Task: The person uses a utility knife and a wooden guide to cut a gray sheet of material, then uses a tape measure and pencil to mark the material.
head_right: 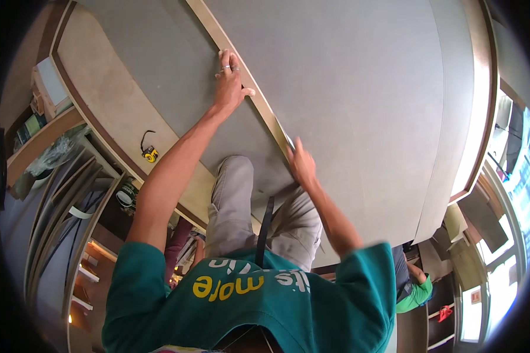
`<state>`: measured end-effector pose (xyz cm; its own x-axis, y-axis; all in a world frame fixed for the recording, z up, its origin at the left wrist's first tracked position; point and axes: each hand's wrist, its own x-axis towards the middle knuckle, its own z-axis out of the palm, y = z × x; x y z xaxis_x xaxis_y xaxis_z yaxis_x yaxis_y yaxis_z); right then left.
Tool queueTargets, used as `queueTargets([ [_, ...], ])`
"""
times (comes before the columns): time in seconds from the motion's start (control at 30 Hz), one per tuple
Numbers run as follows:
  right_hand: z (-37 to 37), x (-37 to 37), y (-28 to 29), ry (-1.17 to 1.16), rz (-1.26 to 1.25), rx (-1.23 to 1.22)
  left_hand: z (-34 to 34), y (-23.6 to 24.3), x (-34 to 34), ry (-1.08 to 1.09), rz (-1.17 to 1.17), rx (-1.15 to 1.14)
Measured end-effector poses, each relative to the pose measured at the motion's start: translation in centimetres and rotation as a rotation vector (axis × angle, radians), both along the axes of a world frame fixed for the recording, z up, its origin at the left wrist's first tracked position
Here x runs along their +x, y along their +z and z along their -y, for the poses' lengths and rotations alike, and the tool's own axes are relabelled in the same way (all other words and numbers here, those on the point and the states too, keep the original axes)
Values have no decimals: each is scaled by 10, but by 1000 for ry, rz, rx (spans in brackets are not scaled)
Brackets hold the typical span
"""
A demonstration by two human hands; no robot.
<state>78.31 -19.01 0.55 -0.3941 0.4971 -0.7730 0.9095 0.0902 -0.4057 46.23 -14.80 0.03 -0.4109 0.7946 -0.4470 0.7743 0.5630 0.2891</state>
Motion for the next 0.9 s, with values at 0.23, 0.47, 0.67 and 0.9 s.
queueTargets([
  [0.23, -26, -22, 17, 14, -96, 90, -5, 8, -4, 26, 70, -19],
  [0.47, -171, -308, -27, -30, -453, 275, -3, 5, -6, 67, 159, 8],
  [0.67, -197, -382, -27, 48, -385, 226, 3, -7, -3, 5, -2, 66],
  [0.9, -164, -291, -31, 118, -344, 197, 0, 1, -2, -41, -28, 15],
])
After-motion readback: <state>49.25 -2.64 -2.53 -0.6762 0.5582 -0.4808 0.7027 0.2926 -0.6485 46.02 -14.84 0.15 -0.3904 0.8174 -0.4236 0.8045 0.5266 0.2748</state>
